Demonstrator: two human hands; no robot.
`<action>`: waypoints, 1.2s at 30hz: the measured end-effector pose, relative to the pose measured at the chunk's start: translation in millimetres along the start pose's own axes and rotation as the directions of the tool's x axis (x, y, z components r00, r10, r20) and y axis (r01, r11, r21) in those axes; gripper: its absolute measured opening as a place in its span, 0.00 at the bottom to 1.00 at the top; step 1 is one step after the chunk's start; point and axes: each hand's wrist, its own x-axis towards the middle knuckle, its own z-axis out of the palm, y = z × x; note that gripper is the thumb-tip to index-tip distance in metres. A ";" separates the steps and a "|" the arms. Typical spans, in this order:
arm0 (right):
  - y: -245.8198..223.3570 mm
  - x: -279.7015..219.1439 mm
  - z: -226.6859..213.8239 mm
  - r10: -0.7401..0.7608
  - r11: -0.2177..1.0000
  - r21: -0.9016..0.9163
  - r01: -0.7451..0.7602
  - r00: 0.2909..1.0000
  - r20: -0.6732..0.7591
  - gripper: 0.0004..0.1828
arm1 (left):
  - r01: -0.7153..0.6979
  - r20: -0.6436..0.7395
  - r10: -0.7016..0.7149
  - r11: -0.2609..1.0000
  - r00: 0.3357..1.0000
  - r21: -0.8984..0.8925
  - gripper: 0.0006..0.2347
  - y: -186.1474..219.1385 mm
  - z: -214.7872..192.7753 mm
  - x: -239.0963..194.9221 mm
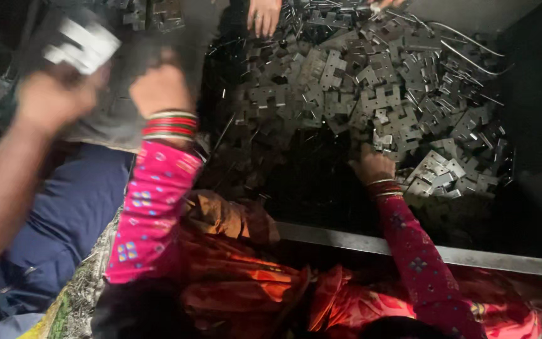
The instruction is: The person picks up metal plates and thin metal rods from a large central bin by hand and places them into smaller containers or onto a workspace while sitting.
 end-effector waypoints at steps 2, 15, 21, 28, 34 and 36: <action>-5.4 -4.0 -11.2 0.009 1.000 0.012 -0.009 1.000 -0.007 0.29 | 0.051 -0.261 -0.050 0.999 0.964 -0.002 0.16 -37.3 26.8 7.8; -2.5 -53.8 -72.7 -0.053 0.518 0.683 0.515 0.817 -0.575 0.12 | -0.250 0.203 0.341 0.894 0.918 -0.372 0.08 118.1 -44.8 -79.4; -15.9 -130.3 -163.2 0.375 -0.226 0.892 0.392 0.880 -0.292 0.19 | -0.368 0.369 0.490 0.860 0.790 -0.355 0.08 165.7 31.1 -129.3; 42.2 -159.0 -171.8 0.424 -0.665 0.622 0.413 0.895 -0.141 0.14 | -0.501 -0.036 0.504 0.845 0.863 -0.188 0.18 171.7 90.4 -97.4; -8.8 -135.3 -165.4 0.276 -0.310 0.935 0.175 0.957 -0.087 0.18 | -0.566 -0.355 0.467 0.781 0.810 -0.263 0.25 181.0 131.3 -52.0; -34.6 -113.5 -148.3 0.229 0.175 0.978 0.116 0.961 -0.155 0.13 | -0.549 -0.072 0.557 0.773 0.827 -0.318 0.22 180.0 132.5 -48.1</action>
